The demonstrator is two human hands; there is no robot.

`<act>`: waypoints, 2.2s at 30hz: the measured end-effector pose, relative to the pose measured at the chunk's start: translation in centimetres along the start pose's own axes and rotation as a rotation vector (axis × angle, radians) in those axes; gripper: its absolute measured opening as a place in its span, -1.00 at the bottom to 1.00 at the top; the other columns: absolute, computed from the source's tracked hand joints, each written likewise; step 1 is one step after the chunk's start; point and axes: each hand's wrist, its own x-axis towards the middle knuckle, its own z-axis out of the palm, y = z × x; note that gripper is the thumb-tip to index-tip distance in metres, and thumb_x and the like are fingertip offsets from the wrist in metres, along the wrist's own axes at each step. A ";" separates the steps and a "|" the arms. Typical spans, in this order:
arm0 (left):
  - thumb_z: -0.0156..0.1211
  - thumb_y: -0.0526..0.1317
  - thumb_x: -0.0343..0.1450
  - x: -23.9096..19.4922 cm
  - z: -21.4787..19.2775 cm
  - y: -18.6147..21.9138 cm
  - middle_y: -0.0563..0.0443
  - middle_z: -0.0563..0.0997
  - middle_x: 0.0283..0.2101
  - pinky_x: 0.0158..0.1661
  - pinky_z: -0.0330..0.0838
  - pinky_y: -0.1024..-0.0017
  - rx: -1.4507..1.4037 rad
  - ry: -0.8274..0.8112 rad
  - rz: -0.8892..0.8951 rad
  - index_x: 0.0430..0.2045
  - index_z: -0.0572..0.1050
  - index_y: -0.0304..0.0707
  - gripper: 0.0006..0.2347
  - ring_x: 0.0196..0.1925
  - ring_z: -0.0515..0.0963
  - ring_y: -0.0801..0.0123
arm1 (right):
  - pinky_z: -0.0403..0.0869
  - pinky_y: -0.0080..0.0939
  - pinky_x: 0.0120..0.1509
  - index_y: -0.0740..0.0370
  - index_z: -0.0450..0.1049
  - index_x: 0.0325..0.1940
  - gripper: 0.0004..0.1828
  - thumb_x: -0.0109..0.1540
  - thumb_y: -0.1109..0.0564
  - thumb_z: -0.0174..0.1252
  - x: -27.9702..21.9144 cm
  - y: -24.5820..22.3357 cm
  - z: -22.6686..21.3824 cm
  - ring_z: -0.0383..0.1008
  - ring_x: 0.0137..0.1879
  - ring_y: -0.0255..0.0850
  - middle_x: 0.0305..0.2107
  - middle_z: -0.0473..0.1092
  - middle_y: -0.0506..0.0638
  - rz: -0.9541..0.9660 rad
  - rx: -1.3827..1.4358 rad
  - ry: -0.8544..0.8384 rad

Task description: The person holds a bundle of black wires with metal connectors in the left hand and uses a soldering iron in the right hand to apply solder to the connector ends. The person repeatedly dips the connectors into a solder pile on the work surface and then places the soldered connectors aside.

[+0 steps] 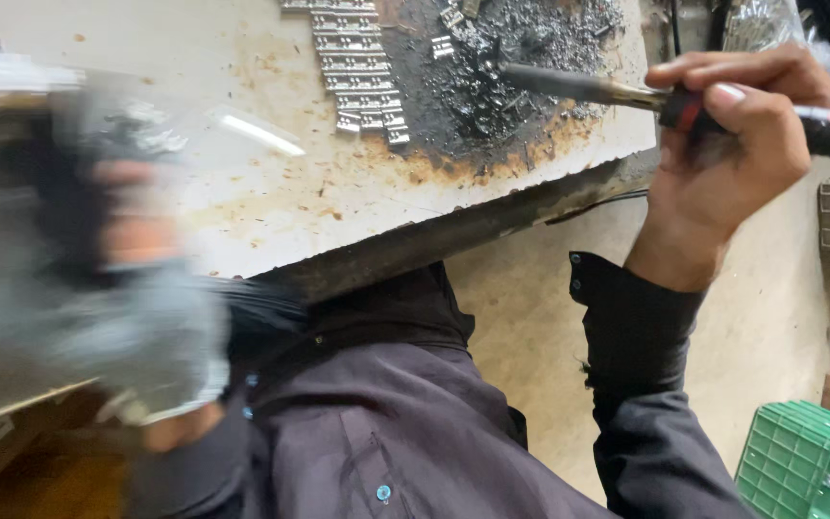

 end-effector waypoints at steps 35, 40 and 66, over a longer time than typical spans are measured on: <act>0.37 -0.34 0.46 4.1 1.7 -7.5 -0.05 0.68 -0.34 -0.28 0.49 0.40 -3.814 -0.003 -0.657 -0.27 0.65 -0.28 -0.96 -0.34 0.69 0.38 | 0.28 -0.28 -0.58 0.57 0.34 -0.41 -0.77 0.13 0.23 0.01 -2.3 -2.2 5.9 0.21 -0.70 -0.11 -0.38 0.43 0.59 0.161 0.104 -0.121; 0.37 -0.34 0.45 4.1 1.6 -7.6 -0.05 0.68 -0.33 -0.27 0.49 0.38 -3.769 0.011 -0.680 -0.27 0.64 -0.27 -0.94 -0.33 0.70 0.34 | 0.28 -0.28 -0.59 0.59 0.35 -0.41 -0.77 0.15 0.25 0.00 -2.1 -1.6 5.8 0.27 -0.69 -0.08 -0.39 0.43 0.58 0.167 0.097 -0.122; 0.34 -0.40 0.44 4.0 1.1 -7.4 -0.11 0.65 -0.27 -0.19 0.52 0.30 -3.756 0.152 -0.784 -0.27 0.61 -0.33 -0.94 -0.22 0.70 0.21 | 0.26 -0.29 -0.62 0.52 0.38 -0.25 -0.79 0.28 0.22 0.00 -0.2 -1.7 -0.4 0.36 -0.66 -0.12 -0.36 0.49 0.50 0.108 0.275 0.080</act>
